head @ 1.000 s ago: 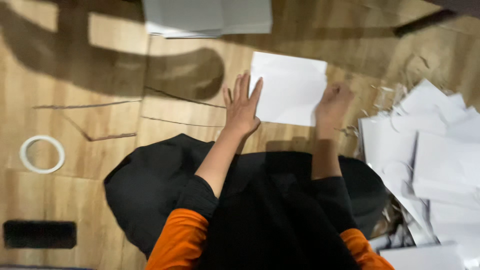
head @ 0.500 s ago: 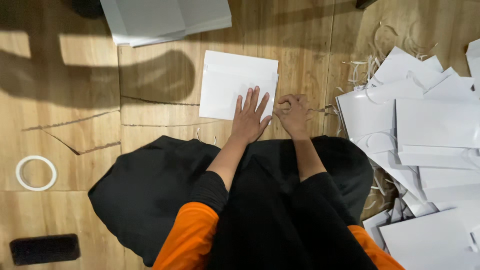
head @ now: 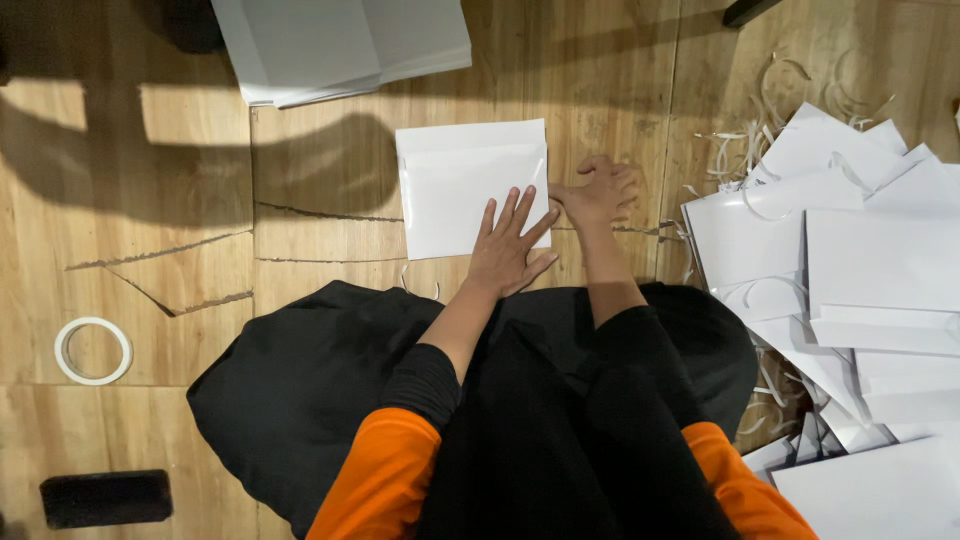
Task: The person sits on the floor and folds white paper sheets by hand. They repeatedly pick up sheets, fold them in half, and place them into a stack.
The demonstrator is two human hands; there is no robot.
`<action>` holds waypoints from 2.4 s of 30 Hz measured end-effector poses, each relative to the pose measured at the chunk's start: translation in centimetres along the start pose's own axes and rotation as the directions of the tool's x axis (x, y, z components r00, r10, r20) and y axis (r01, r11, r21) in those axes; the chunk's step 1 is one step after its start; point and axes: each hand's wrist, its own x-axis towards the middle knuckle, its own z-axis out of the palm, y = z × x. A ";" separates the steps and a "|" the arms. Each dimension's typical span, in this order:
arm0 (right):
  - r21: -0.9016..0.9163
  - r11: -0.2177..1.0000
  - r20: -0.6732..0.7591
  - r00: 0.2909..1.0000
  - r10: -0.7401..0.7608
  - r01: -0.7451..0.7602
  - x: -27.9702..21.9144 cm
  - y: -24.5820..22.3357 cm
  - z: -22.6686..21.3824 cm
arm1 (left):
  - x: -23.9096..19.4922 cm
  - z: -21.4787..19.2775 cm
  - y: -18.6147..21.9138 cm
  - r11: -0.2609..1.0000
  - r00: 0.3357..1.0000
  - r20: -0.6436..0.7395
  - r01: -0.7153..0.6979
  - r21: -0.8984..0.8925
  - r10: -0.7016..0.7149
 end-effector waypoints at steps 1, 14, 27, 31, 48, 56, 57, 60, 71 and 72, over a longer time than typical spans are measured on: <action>-0.054 0.998 0.051 0.998 -0.027 0.030 0.0 -0.1 -0.3 | 0.2 0.3 -0.1 1.000 1.000 -0.015 0.000 -0.008 0.000; 0.141 0.964 -0.018 0.974 -0.227 0.227 0.8 2.3 2.4 | 0.7 3.1 -0.9 0.999 0.993 -0.112 -0.025 -0.040 0.020; 0.034 0.997 -0.058 0.996 -0.072 0.074 1.4 -2.4 0.1 | 0.2 1.5 -0.2 1.000 0.996 -0.090 -0.008 -0.017 0.006; -0.080 0.957 0.244 0.937 -0.252 0.278 0.2 2.2 -0.6 | 0.9 2.8 -0.8 0.997 0.992 -0.120 0.020 -0.081 -0.030; -0.017 0.980 -0.107 0.974 -0.198 0.198 0.0 1.0 1.4 | 0.7 2.2 -0.3 0.999 0.999 -0.024 0.039 0.021 -0.038; 0.005 0.958 0.041 0.957 -0.288 0.288 -0.9 3.4 0.3 | 1.1 3.1 -0.4 0.997 0.995 -0.084 0.056 -0.044 -0.059; 0.001 0.958 0.038 0.957 -0.287 0.287 -1.3 3.7 0.1 | 1.2 3.0 -0.6 0.998 0.995 -0.085 0.052 -0.048 -0.056; 0.037 0.928 0.057 0.927 -0.371 0.370 -2.7 4.4 -0.2 | 0.9 3.2 -0.5 0.988 0.978 -0.205 0.019 -0.151 -0.050; -0.083 0.992 -0.059 0.994 -0.096 0.091 -0.7 -1.2 -0.3 | 0.5 1.4 0.0 0.997 0.965 -0.256 0.033 -0.067 -0.049; -0.085 0.993 -0.066 0.993 -0.094 0.088 -1.3 -0.3 -0.9 | 0.6 1.4 -0.1 0.997 0.965 -0.258 0.026 -0.068 -0.043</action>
